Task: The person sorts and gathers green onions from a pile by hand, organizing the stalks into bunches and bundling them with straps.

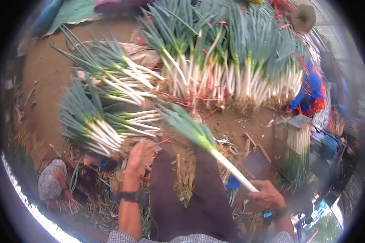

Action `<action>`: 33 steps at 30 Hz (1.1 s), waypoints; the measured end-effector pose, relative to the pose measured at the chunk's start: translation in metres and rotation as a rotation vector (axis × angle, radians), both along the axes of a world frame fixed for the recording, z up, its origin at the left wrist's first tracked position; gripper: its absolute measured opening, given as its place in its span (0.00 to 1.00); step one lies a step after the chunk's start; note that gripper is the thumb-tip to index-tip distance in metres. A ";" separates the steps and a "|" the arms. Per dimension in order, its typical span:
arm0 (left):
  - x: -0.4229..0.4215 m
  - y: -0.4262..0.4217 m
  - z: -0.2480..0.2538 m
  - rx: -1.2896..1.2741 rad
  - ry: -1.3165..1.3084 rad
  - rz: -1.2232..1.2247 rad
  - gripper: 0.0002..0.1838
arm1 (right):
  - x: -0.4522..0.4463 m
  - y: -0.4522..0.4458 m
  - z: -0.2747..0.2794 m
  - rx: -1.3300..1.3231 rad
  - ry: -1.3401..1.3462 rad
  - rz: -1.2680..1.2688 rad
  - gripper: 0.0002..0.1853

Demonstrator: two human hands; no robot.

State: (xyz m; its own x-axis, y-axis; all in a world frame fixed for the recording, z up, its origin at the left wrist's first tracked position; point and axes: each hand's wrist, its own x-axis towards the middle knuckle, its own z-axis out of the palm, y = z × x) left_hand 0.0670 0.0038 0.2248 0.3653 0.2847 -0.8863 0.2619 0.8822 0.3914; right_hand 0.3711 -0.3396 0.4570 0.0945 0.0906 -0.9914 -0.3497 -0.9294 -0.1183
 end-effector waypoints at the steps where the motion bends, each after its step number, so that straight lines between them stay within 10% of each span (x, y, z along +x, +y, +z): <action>1: 0.015 -0.019 -0.026 -0.299 -0.117 0.060 0.36 | -0.003 -0.006 0.001 -0.007 0.020 -0.009 0.28; 3: 0.062 -0.063 -0.051 -0.673 -0.102 0.321 0.39 | -0.008 -0.007 0.013 0.061 0.123 -0.111 0.27; 7: 0.112 -0.122 -0.070 -0.564 -0.805 0.517 0.39 | -0.008 -0.049 0.028 -0.073 0.304 -0.007 0.27; 11: 0.131 -0.112 -0.075 -0.639 -0.796 0.749 0.40 | -0.016 -0.113 0.009 -0.096 0.175 0.039 0.23; 13: 0.160 -0.082 -0.033 -0.405 -0.539 0.580 0.38 | -0.024 -0.131 -0.022 -0.025 0.108 0.070 0.23; 19: 0.330 -0.048 -0.005 -0.410 -0.886 0.320 0.32 | -0.017 -0.124 -0.092 0.117 -0.169 -0.145 0.18; 23: 0.439 -0.050 0.043 0.516 -0.853 0.001 0.30 | 0.040 -0.100 -0.126 0.138 -0.469 -0.097 0.13; 31: 0.205 -0.045 -0.050 0.399 -0.151 -0.383 0.25 | 0.192 -0.083 -0.257 0.203 -0.927 0.247 0.25; 33: 0.093 -0.056 -0.098 0.466 0.133 -0.369 0.21 | 0.183 -0.059 -0.308 0.154 -0.666 0.314 0.24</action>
State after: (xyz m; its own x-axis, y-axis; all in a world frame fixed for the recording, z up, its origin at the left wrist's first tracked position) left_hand 0.1599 -0.0525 0.1270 0.4087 0.5293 -0.7435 0.5906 0.4677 0.6576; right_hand 0.5545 -0.3991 0.1492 0.6168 0.3449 -0.7075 0.1198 -0.9295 -0.3487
